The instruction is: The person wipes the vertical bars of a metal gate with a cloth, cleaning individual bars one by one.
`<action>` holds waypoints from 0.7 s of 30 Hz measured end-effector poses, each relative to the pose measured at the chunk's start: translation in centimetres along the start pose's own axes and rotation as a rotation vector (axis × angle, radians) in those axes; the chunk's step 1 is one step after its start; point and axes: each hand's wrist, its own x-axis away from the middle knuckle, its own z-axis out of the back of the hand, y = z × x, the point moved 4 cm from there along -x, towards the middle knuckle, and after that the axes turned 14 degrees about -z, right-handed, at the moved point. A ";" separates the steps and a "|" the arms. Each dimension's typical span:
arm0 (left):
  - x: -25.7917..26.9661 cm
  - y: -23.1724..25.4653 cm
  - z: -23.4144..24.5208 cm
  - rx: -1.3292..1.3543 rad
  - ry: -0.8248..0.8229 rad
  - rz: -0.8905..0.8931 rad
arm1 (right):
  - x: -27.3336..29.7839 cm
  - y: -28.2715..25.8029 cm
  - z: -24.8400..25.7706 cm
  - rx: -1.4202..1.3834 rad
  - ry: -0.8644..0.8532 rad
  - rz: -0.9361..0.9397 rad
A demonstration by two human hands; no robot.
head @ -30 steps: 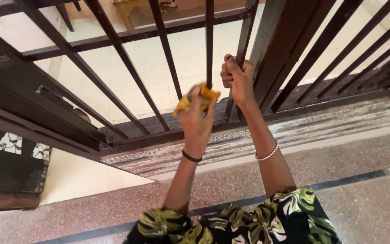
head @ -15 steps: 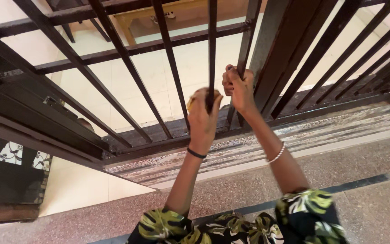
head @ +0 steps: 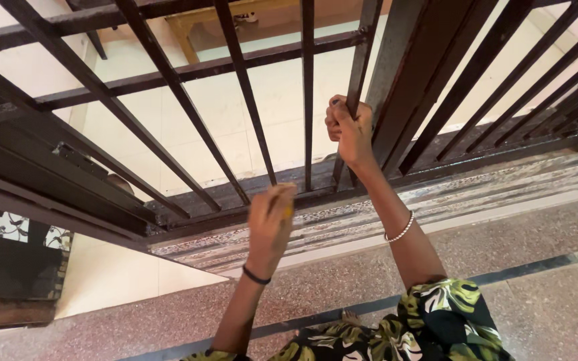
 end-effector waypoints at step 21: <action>-4.9 -4.5 -0.6 0.454 0.156 0.316 | -0.4 2.3 0.9 -0.143 0.086 -0.111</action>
